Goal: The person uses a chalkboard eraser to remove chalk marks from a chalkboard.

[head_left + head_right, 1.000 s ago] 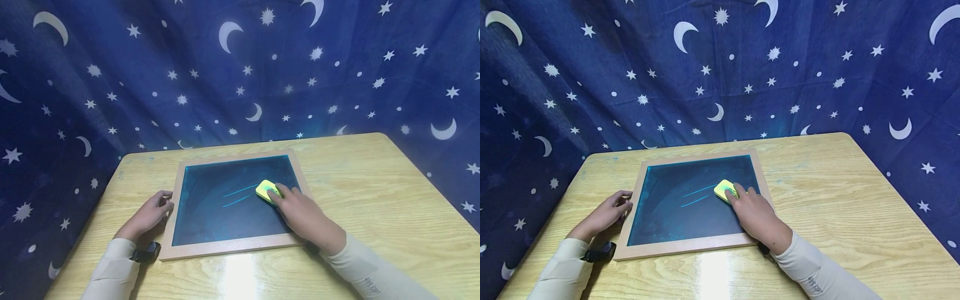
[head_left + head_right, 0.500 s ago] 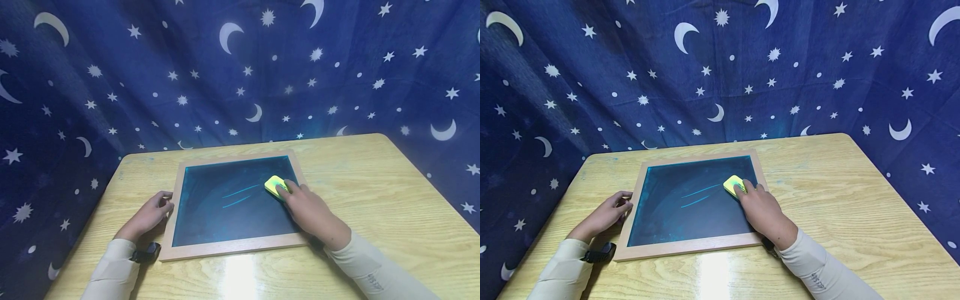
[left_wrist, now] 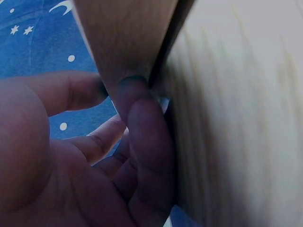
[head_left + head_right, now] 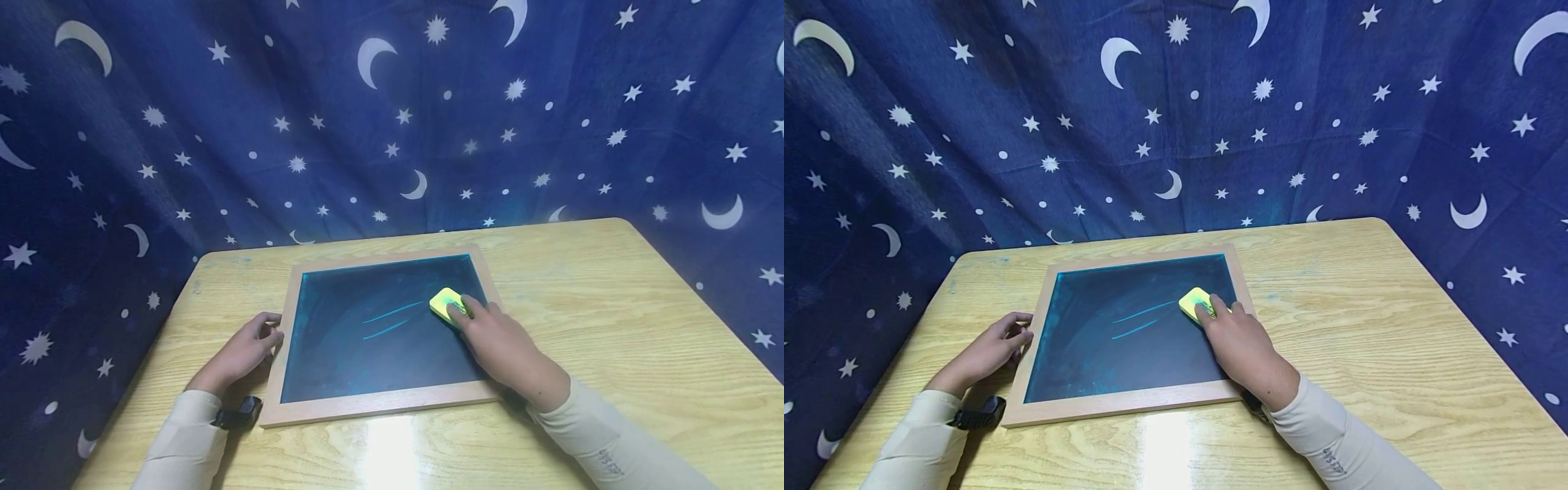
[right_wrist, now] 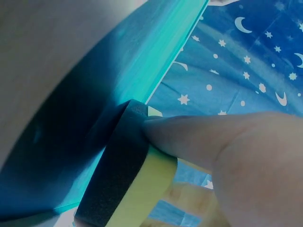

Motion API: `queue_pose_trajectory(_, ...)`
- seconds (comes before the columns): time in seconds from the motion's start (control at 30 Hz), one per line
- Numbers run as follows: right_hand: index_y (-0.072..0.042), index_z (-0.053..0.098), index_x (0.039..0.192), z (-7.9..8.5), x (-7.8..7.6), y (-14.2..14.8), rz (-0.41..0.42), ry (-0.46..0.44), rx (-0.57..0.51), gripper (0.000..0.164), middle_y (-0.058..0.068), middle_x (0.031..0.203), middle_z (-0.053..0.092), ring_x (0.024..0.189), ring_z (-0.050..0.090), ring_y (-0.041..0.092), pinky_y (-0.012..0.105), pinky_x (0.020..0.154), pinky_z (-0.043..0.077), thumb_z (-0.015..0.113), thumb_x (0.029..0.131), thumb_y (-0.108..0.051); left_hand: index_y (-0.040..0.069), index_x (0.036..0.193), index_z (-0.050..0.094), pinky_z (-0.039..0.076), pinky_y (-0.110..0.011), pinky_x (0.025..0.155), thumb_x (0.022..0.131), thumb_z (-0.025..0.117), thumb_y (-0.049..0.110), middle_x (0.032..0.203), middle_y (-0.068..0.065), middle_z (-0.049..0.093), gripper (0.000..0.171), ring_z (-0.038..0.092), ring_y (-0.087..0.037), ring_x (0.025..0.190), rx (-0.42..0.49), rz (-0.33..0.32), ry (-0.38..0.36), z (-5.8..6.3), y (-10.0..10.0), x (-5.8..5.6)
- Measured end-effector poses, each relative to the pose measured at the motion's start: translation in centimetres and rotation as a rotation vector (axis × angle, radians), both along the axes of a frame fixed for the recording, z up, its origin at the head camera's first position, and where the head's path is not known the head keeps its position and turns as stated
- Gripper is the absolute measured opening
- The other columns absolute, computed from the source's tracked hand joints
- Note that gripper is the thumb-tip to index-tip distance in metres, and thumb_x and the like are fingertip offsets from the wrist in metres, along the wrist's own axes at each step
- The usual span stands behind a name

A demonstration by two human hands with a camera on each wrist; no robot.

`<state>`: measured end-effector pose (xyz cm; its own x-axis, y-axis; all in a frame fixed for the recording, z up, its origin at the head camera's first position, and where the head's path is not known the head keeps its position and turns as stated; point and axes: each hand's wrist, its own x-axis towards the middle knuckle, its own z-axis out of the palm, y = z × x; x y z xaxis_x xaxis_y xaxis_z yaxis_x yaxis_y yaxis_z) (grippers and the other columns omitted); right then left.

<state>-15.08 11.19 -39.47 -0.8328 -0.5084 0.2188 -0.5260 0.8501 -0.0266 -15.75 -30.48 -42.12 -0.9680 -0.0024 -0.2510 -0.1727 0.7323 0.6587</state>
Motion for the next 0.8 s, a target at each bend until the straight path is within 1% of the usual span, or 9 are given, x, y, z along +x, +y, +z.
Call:
queue_pose_trajectory(0.1, -0.01, 0.062, 0.133, 0.0, 0.1, -0.1, 0.01, 0.0, -0.001, 0.047, 0.026, 0.131, 0.059, 0.088, 0.063, 0.04, 0.049, 0.068, 0.056, 0.064, 0.089, 0.006, -0.002, 0.146, 0.039, 0.049, -0.032, 0.068, 0.104, 0.047, 0.022, 0.11, -0.019, 0.057, 0.049, 0.058, -0.021, 0.08, -0.002, 0.0, 0.0, 0.0, 0.0, 0.0)
queue_pose_trajectory(0.23, -0.011, 0.062, 0.133, 0.0, 0.0, -0.3, 0.018, -0.001, 0.0, 0.048, 0.026, 0.132, 0.059, 0.091, 0.063, 0.04, 0.05, 0.071, 0.056, 0.065, 0.089, 0.006, -0.002, 0.146, 0.039, 0.048, -0.032, 0.067, 0.104, 0.047, 0.022, 0.109, -0.019, 0.057, 0.049, 0.058, -0.022, 0.079, -0.002, -0.002, 0.001, 0.0, 0.0, 0.0)
queue_pose_trajectory(0.43, -0.011, 0.062, 0.134, 0.0, 0.2, -0.9, 0.054, -0.007, -0.003, 0.048, 0.026, 0.133, 0.059, 0.096, 0.064, 0.042, 0.051, 0.077, 0.056, 0.065, 0.089, 0.006, -0.003, 0.146, 0.038, 0.049, -0.032, 0.068, 0.104, 0.047, 0.021, 0.11, -0.019, 0.057, 0.049, 0.058, -0.022, 0.079, 0.005, -0.004, 0.0, 0.0, 0.0, 0.1)
queue_pose_trajectory(0.57, -0.013, 0.061, 0.136, 0.0, 0.3, -1.4, 0.07, -0.029, 0.0, 0.049, 0.025, 0.136, 0.058, 0.098, 0.063, 0.043, 0.051, 0.08, 0.056, 0.064, 0.09, 0.005, -0.003, 0.146, 0.038, 0.049, -0.032, 0.068, 0.104, 0.046, 0.021, 0.111, -0.02, 0.058, 0.05, 0.058, -0.021, 0.081, 0.002, -0.001, -0.003, 0.1, 0.0, 0.2)
queue_pose_trajectory(0.8, -0.014, 0.059, 0.139, -0.1, 0.5, -2.2, 0.069, -0.065, 0.017, 0.052, 0.023, 0.142, 0.055, 0.102, 0.063, 0.043, 0.049, 0.079, 0.056, 0.063, 0.091, 0.005, -0.003, 0.146, 0.038, 0.049, -0.031, 0.069, 0.104, 0.046, 0.021, 0.111, -0.019, 0.058, 0.049, 0.057, -0.022, 0.082, -0.005, 0.0, 0.0, 0.1, 0.1, 0.2)
